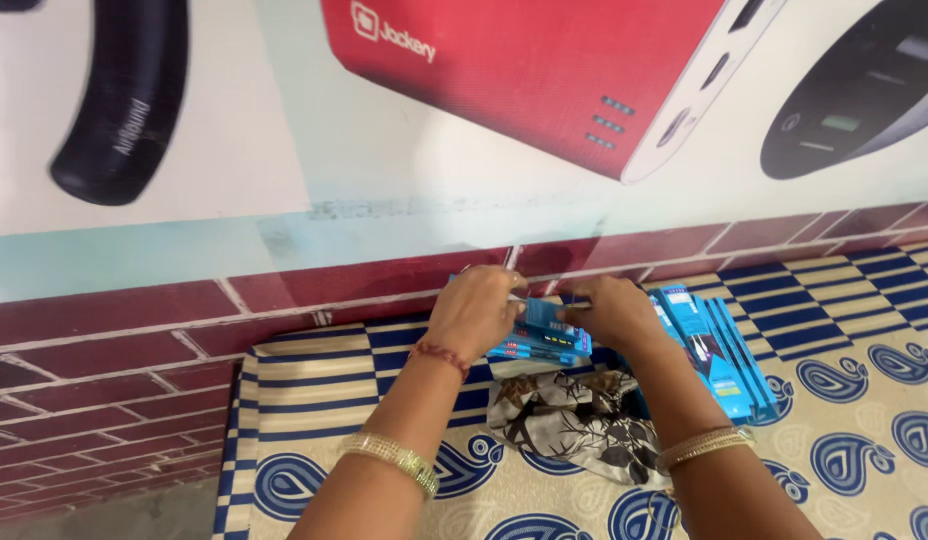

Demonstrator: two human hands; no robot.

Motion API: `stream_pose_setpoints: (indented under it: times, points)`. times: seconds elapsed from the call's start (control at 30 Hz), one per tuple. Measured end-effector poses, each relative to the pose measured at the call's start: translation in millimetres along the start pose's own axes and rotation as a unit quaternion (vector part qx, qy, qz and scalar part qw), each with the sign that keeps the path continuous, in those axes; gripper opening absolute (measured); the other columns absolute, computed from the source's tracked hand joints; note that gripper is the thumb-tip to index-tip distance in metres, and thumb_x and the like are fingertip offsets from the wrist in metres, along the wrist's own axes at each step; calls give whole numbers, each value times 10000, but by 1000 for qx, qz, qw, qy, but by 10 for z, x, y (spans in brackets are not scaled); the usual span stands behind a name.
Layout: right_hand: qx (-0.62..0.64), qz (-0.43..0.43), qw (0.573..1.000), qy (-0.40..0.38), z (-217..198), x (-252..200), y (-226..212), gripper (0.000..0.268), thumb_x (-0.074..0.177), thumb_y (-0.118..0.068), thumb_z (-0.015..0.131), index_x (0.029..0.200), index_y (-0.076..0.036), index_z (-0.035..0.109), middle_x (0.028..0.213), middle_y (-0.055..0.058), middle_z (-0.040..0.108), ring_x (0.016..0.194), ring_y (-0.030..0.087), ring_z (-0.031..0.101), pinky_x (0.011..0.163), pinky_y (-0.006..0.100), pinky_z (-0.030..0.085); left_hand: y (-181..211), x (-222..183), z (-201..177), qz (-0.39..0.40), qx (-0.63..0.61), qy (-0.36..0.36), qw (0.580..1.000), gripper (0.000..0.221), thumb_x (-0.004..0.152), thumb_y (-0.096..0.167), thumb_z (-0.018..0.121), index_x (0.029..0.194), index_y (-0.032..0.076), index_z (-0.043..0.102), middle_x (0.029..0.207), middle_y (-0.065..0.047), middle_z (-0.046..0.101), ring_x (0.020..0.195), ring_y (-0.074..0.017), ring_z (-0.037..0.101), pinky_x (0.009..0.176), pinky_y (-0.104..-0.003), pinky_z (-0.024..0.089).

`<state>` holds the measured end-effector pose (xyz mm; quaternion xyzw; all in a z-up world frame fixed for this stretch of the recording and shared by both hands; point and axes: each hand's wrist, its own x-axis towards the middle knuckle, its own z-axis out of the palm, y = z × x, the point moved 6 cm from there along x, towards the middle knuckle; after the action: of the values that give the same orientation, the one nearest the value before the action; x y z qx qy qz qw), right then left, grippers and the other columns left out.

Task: The person wipes the surfaces of several small blue product boxes using a patterned cloth. After cleaning each box, the person places it into a neat stack on the table. The task continues until a small pile of cleaned boxes is formed.

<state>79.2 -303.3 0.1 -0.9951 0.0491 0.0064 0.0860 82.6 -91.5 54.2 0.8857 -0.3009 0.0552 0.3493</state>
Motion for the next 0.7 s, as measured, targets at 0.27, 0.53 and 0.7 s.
stream_pose_setpoints:
  times: [0.27, 0.53, 0.7]
  points:
    - [81, 33, 995, -54, 275, 3, 223, 517, 820, -438, 780, 1270, -192, 708, 1090, 138, 755, 1011, 323, 718, 877, 446, 556, -197, 332, 658, -80, 132, -225, 962, 239, 913, 269, 756, 1037, 65, 766, 1074, -160, 747, 1023, -300, 723, 949, -432, 580]
    - [129, 70, 971, -190, 445, -8, 234, 475, 858, -323, 745, 1297, -159, 670, 975, 127, 780, 759, 298, 775, 763, 414, 579, -272, 489, 841, -119, 122, -399, 901, 511, 827, 277, 741, 1303, 113, 650, 1323, -144, 657, 1186, -316, 653, 1006, -482, 539]
    - [116, 35, 982, -143, 447, -67, 233, 507, 817, -334, 784, 1266, -117, 688, 1035, 172, 771, 884, 313, 768, 822, 424, 577, -330, 522, 1035, -172, 156, -509, 829, 697, 743, 379, 773, 1379, 136, 626, 1427, -192, 598, 1230, -330, 657, 1012, -486, 558]
